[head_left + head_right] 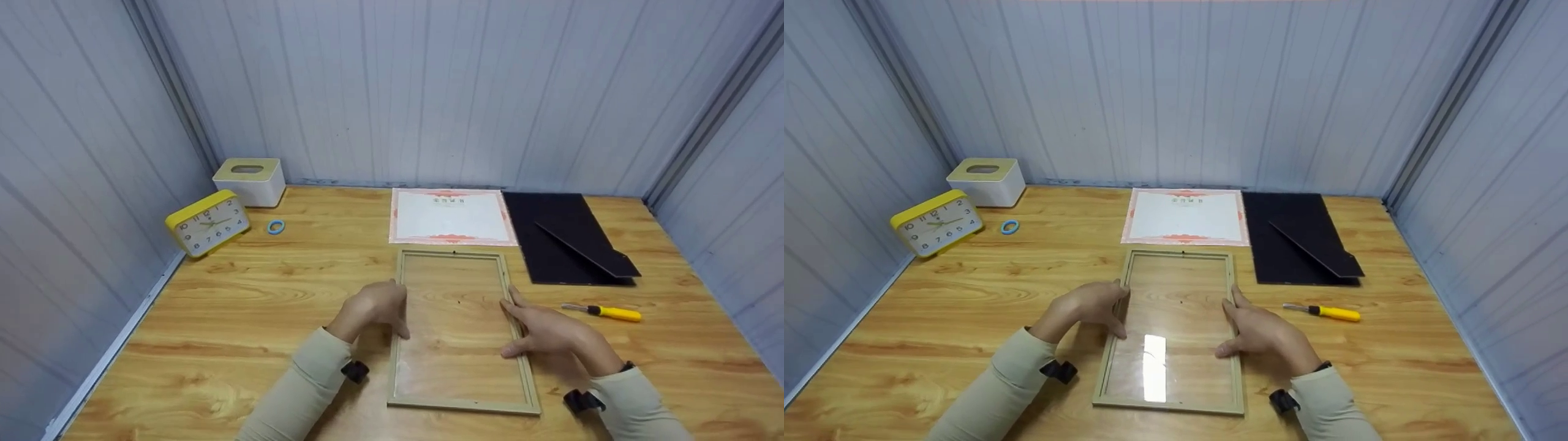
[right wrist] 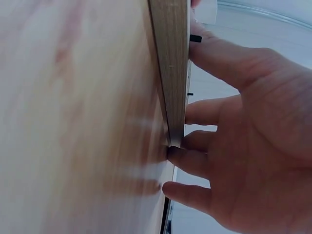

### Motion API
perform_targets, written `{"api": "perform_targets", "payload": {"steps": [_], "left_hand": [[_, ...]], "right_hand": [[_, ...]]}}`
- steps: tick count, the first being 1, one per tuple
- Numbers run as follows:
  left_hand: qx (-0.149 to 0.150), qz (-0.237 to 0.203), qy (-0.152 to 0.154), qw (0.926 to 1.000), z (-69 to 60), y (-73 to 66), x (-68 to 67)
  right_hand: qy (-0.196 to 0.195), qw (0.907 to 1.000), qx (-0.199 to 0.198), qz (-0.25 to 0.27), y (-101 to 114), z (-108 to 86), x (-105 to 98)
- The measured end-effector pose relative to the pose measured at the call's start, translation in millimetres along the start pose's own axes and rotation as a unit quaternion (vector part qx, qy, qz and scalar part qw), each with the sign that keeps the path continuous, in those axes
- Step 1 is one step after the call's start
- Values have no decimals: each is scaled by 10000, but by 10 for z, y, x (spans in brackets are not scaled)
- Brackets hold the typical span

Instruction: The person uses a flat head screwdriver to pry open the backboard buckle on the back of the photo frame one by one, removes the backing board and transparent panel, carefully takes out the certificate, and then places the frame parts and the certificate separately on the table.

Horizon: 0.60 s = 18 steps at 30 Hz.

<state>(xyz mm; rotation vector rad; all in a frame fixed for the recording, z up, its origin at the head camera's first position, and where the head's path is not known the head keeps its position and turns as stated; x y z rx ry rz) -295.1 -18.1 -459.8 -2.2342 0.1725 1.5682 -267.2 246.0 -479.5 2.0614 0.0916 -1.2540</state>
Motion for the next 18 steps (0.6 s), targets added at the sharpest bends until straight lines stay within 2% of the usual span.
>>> {"api": "perform_targets", "payload": {"steps": [7,13,16,18], "left_hand": [[-191,-205,-243,9993,-11,95,-67],[-203,-122,-215,9995,0,51,-12],[-144,-26,-257,9996,8,26,-7],[-173,78,-262,9995,6,26,-8]], "right_hand": [[-88,9999,-72,-86,59,78,-17],[-324,9994,-125,98,65,25,4],[-608,9973,-146,389,102,22,-14],[-907,9924,-68,823,115,35,-33]]}}
Point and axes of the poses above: each hand's wrist, its own z-axis towards the middle knuckle, its own x-axis out of the palm, y = z × x, the point moved 7 cm from there along z, towards the middle knuckle, and after that the axes turned 7 degrees about -x, right-handed, at the moved point
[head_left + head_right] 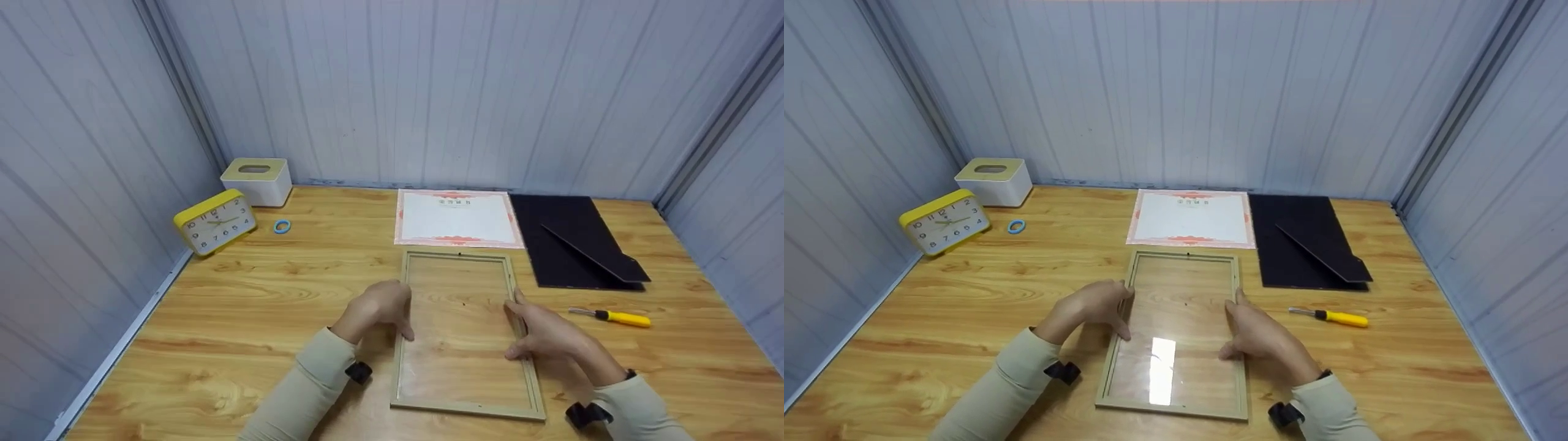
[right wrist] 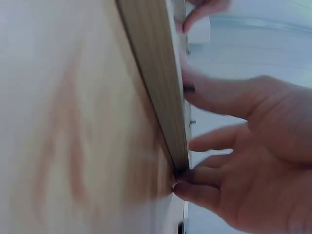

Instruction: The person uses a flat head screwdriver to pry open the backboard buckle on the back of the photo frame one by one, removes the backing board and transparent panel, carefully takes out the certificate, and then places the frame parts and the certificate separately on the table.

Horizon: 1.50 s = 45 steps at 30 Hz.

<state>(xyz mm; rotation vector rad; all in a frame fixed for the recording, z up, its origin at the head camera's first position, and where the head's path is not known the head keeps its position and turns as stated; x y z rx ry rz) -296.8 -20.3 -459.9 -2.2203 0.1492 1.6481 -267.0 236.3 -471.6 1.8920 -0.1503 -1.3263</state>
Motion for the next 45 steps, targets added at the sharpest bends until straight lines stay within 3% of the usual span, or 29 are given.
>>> {"api": "perform_targets", "payload": {"steps": [3,7,10,14,17,21,28,31,36,39,45], "left_hand": [[-6,137,70,9999,-1,-6,15],[-55,298,179,9994,4,-6,30],[-89,407,175,9990,14,-4,25],[-111,469,132,9988,25,-4,20],[-106,492,142,9986,21,-4,23],[-91,471,129,9988,11,-5,15],[110,300,69,9995,2,18,1],[361,-163,243,9989,1,66,-5],[473,-936,686,9921,5,253,-14],[453,-975,796,9910,5,285,-2],[451,-580,779,9943,-7,119,27]], "right_hand": [[-523,9937,268,950,-31,4,-32],[-1165,9691,642,2079,-153,-6,-100],[-1543,9415,893,2860,-270,5,-140],[-1843,8826,941,4221,-407,54,-140],[-1582,8541,764,4895,-444,77,-107],[-1034,8448,541,5222,-427,67,-75],[-403,8018,396,5949,-378,129,32],[-445,7976,381,6004,-398,135,62],[-411,8042,467,5910,-411,139,136],[-368,8091,517,5842,-398,145,162],[-403,8233,380,5649,-366,151,124]]}}
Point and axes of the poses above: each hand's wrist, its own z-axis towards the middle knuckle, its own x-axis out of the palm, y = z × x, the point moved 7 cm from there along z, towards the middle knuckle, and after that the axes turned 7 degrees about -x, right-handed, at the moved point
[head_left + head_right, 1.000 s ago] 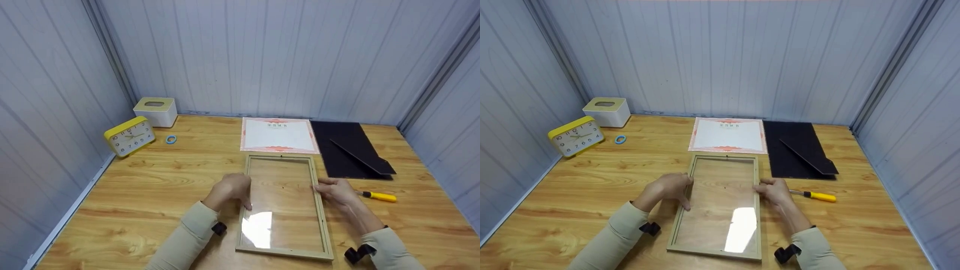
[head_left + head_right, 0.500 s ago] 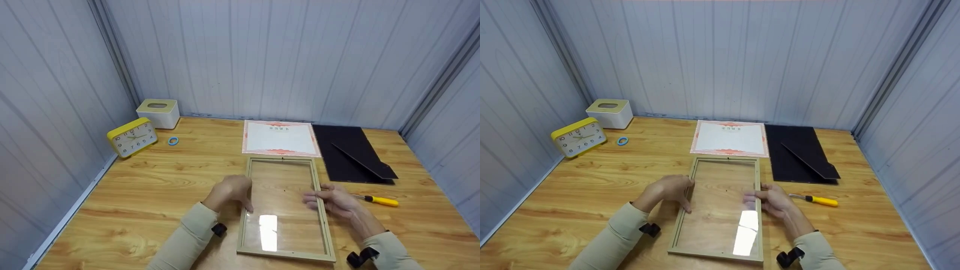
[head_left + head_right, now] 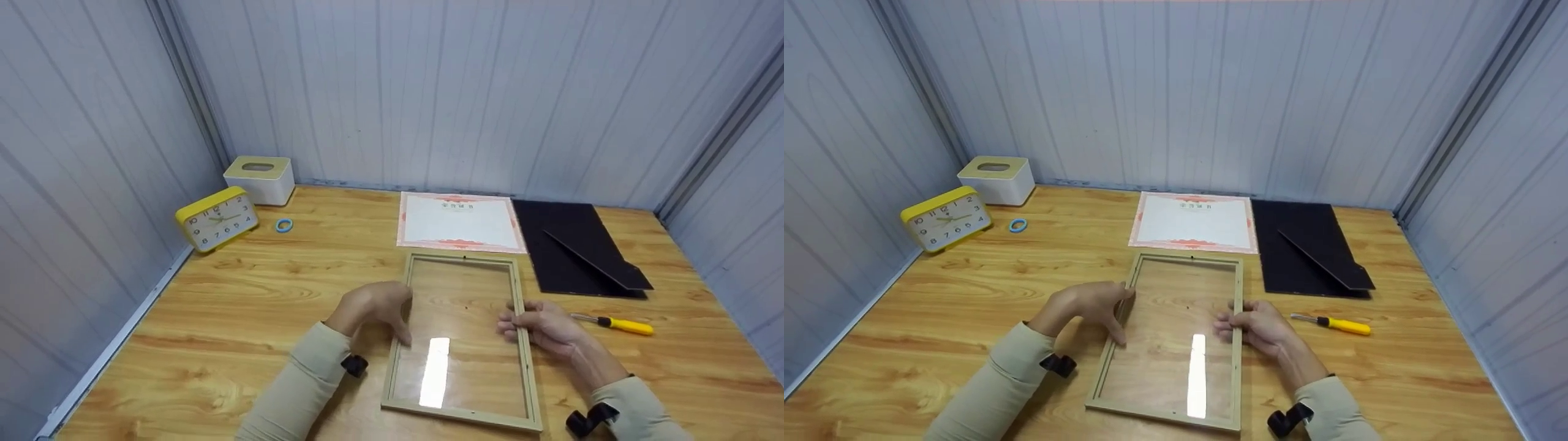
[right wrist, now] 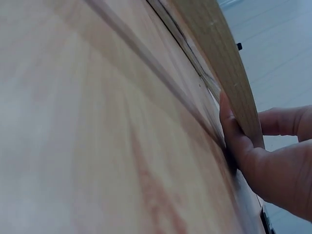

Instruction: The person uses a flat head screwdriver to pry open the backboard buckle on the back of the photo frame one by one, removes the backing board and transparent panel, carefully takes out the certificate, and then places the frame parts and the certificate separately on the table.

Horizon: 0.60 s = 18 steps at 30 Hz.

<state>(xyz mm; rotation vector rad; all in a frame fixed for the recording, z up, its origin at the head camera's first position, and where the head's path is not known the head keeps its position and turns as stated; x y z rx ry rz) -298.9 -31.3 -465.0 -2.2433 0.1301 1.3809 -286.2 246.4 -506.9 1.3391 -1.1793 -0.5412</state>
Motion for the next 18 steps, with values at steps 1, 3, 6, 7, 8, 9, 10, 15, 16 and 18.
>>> {"api": "perform_targets", "payload": {"steps": [1,3,6,7,8,9,10,15,16,18], "left_hand": [[21,57,26,10000,0,-16,1],[51,119,130,9998,-5,-18,7],[28,26,309,9995,-6,8,33],[30,-112,356,9993,-7,12,39],[45,-337,390,9987,-5,14,41],[77,-539,403,9977,-2,13,40],[93,-751,398,9963,0,13,33],[3,-1581,6,9874,18,54,-72],[-100,-1685,-155,9855,19,75,-104],[-313,-1896,-481,9802,18,123,-165]], "right_hand": [[23,10000,-32,-35,15,-1,9],[63,9999,-67,-81,32,0,29],[52,9999,-63,-86,40,-5,47],[30,10000,-59,-67,39,-7,48],[11,10000,-62,-54,36,-7,47],[-17,10000,-64,-42,33,-7,44],[-48,10000,-68,-40,30,-9,44],[-119,9997,-130,-145,16,7,57],[-132,9997,-137,-165,14,11,61],[-156,9996,-143,-173,8,16,66]]}}
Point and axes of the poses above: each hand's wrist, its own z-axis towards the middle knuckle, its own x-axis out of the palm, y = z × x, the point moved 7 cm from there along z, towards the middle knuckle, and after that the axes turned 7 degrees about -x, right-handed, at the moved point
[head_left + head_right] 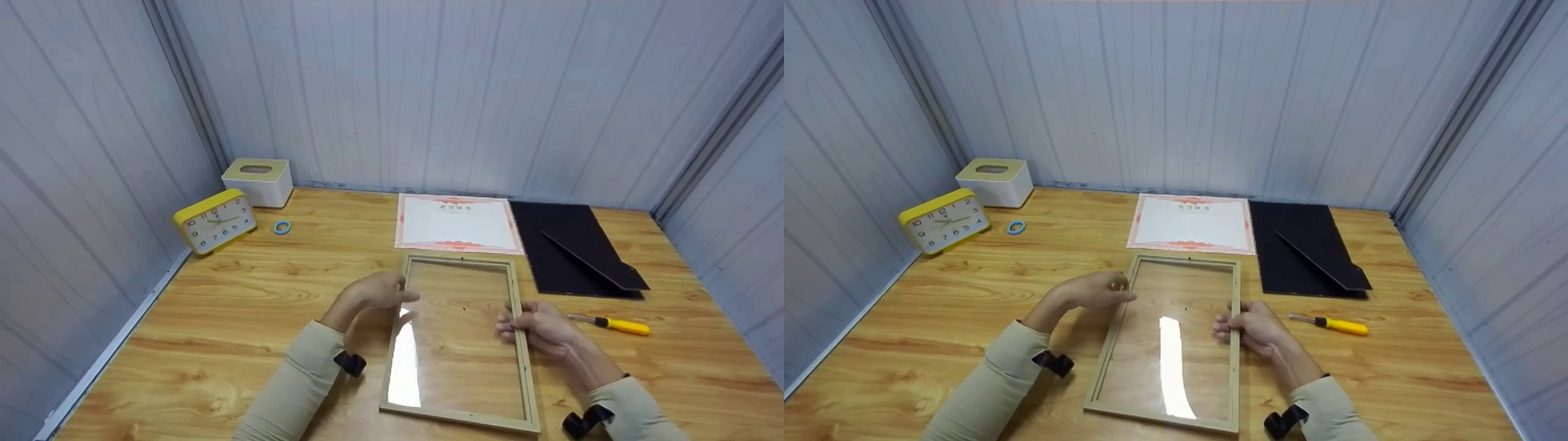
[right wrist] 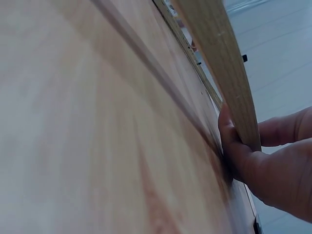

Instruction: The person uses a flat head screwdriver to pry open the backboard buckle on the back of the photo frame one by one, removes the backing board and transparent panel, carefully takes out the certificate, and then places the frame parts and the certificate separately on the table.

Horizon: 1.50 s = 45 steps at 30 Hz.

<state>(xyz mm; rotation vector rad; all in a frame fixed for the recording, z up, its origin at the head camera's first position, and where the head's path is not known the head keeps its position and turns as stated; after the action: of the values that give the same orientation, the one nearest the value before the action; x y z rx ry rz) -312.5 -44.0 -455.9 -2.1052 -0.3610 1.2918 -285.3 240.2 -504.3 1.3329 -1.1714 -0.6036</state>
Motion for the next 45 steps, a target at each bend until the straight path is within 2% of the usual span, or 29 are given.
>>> {"api": "perform_targets", "payload": {"steps": [2,4,6,9,12,15,17,19,20,23,26,28,30,32,36,42,45], "left_hand": [[-142,-294,-255,9991,-3,24,-51],[-130,-789,-217,9966,4,33,-52],[-100,-1377,49,9904,15,37,-19],[-89,-2270,633,9718,27,34,60],[-110,-2690,941,9585,32,29,100],[-61,-2736,857,9580,43,20,72],[-44,-2724,790,9589,39,8,42],[-28,-2732,728,9592,37,1,12],[-20,-2727,701,9595,35,-3,0],[-8,-2707,662,9604,30,-9,-14],[-35,-2713,678,9601,23,-11,3],[-61,-2716,699,9599,22,-9,22],[-81,-2716,698,9598,20,-7,35],[-83,-2711,683,9601,16,-8,43],[-20,-2808,627,9577,-8,-15,0],[316,-3100,346,9496,-66,-57,-202],[395,-3192,94,9468,-92,-32,-344]], "right_hand": [[-14,10000,13,35,-9,0,8],[-9,10000,16,64,-11,-3,18],[-21,10000,20,82,-9,-6,21],[-20,9999,42,90,5,-9,26],[70,9999,90,70,28,-15,42],[120,9996,103,-253,65,-26,45],[-62,9961,11,-880,107,-37,21],[-351,9843,-78,-1730,149,-45,-13],[-495,9741,-139,-2201,171,-49,-26],[-880,9339,-306,-3453,225,-62,-46],[-1003,9018,-528,-4169,258,-74,-42],[-941,8942,-621,-4332,260,-80,-36],[-807,8938,-685,-4357,251,-81,-25],[-681,8992,-646,-4274,229,-79,-25],[-700,8994,-633,-4268,216,-53,-42],[-688,9091,-559,-4070,191,-50,-61],[-654,9133,-523,-3986,182,-60,-60]]}}
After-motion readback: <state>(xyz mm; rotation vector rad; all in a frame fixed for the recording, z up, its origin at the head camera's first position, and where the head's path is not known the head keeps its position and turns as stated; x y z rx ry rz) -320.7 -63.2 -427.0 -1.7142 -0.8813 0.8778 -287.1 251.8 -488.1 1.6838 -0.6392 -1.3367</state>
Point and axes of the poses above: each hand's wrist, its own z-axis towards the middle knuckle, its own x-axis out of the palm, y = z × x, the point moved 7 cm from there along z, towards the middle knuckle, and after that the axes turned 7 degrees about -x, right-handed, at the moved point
